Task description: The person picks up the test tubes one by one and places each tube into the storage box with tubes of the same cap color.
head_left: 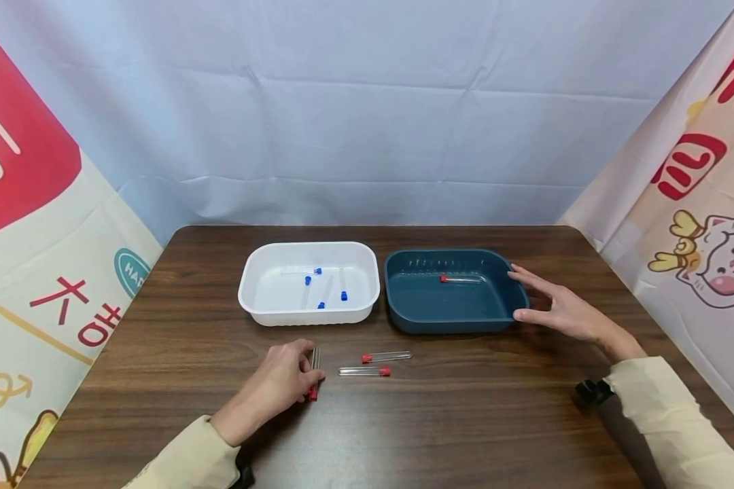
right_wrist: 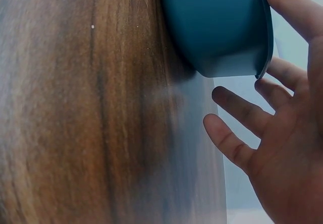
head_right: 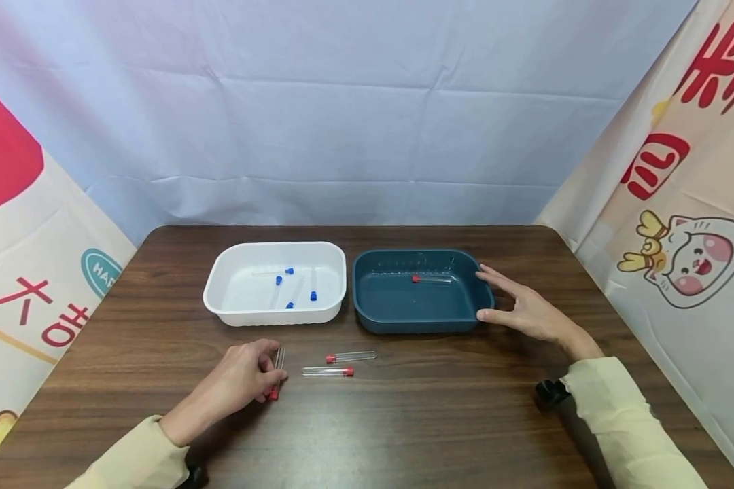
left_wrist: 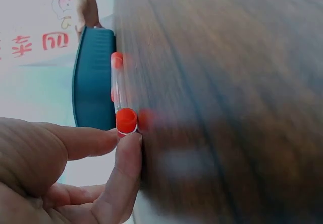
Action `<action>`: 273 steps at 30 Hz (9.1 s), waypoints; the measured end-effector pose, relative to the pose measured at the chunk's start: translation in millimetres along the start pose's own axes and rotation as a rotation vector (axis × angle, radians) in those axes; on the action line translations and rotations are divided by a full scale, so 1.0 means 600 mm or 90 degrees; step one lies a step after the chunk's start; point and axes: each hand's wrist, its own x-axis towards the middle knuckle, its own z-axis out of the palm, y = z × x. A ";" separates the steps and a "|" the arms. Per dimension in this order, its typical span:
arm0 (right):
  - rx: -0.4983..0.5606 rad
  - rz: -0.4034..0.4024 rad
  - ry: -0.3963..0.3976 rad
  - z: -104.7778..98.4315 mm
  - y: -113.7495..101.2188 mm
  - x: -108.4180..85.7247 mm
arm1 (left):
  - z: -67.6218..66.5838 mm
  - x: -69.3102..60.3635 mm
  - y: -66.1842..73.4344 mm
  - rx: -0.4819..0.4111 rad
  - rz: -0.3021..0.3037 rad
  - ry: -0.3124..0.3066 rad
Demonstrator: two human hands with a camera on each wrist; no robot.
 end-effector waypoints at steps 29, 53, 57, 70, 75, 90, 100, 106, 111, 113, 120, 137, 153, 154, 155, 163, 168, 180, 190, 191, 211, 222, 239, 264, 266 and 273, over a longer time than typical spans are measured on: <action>0.018 -0.013 -0.002 -0.001 0.001 -0.001 | -0.051 0.009 -0.041 0.217 0.187 -0.130; 0.019 -0.012 0.008 0.002 0.004 -0.002 | -0.046 0.012 -0.033 0.226 0.198 -0.129; 0.017 -0.010 0.009 0.003 0.004 -0.002 | -0.049 0.015 -0.032 0.203 0.186 -0.139; 0.016 -0.005 0.010 0.003 0.006 -0.002 | -0.069 0.052 0.049 0.157 0.265 -0.108; 0.021 -0.002 0.011 0.004 0.006 -0.001 | -0.072 0.077 0.088 0.146 0.270 -0.110; 0.052 0.000 0.004 0.006 0.007 0.003 | -0.054 0.157 0.149 0.116 0.197 -0.125; 0.049 0.012 0.002 0.005 0.006 -0.001 | -0.053 0.212 0.162 0.091 0.201 -0.121; 0.050 0.010 0.003 0.002 0.002 -0.004 | -0.038 0.233 0.176 0.096 0.217 -0.131; 0.054 0.014 0.001 0.002 -0.001 -0.006 | -0.023 0.249 0.183 0.110 0.211 -0.137; 0.051 0.016 0.000 0.003 -0.001 -0.007 | -0.016 0.256 0.185 0.108 0.208 -0.142; 0.046 0.018 -0.004 0.001 0.002 -0.004 | 0.008 0.276 0.194 0.129 0.206 -0.146; 0.037 0.018 0.003 0.004 -0.003 -0.003 | 0.054 0.311 0.189 0.123 0.162 -0.153; 0.038 0.018 -0.005 0.002 0.000 -0.005 | 0.097 0.315 0.202 0.231 0.161 -0.182; 0.038 0.018 -0.006 0.002 0.000 -0.005 | 0.099 0.315 0.203 0.233 0.162 -0.185; 0.042 0.017 -0.006 0.002 0.000 -0.005 | 0.101 0.315 0.204 0.238 0.164 -0.188; 0.031 0.026 -0.006 0.000 0.002 -0.003 | 0.110 0.316 0.204 0.293 0.179 -0.193; 0.050 0.028 -0.014 -0.001 0.001 -0.004 | 0.115 0.319 0.202 0.296 0.173 -0.197; 0.073 0.026 -0.015 0.000 -0.002 -0.003 | 0.109 0.320 0.198 0.279 0.171 -0.183; 0.057 0.023 -0.012 0.000 -0.001 -0.001 | 0.064 0.293 0.194 0.220 0.223 -0.139; 0.052 0.025 -0.011 0.000 -0.001 -0.002 | 0.059 0.289 0.193 0.210 0.229 -0.135; 0.036 0.019 -0.011 -0.002 -0.007 -0.006 | -0.023 0.194 0.156 0.126 0.284 -0.078; 0.029 0.022 -0.013 -0.001 -0.003 -0.004 | -0.042 0.142 0.127 0.102 0.283 -0.091; 0.037 0.020 -0.013 -0.001 -0.008 -0.006 | -0.037 0.071 0.069 0.103 0.288 -0.095; 0.038 0.028 -0.016 -0.003 -0.004 -0.004 | 0.012 0.041 0.030 0.139 0.182 -0.079; 0.040 0.027 -0.017 -0.003 -0.002 -0.003 | 0.014 0.042 0.030 0.138 0.178 -0.080; 0.041 0.027 -0.019 -0.001 0.000 -0.002 | 0.024 0.045 0.032 0.138 0.176 -0.086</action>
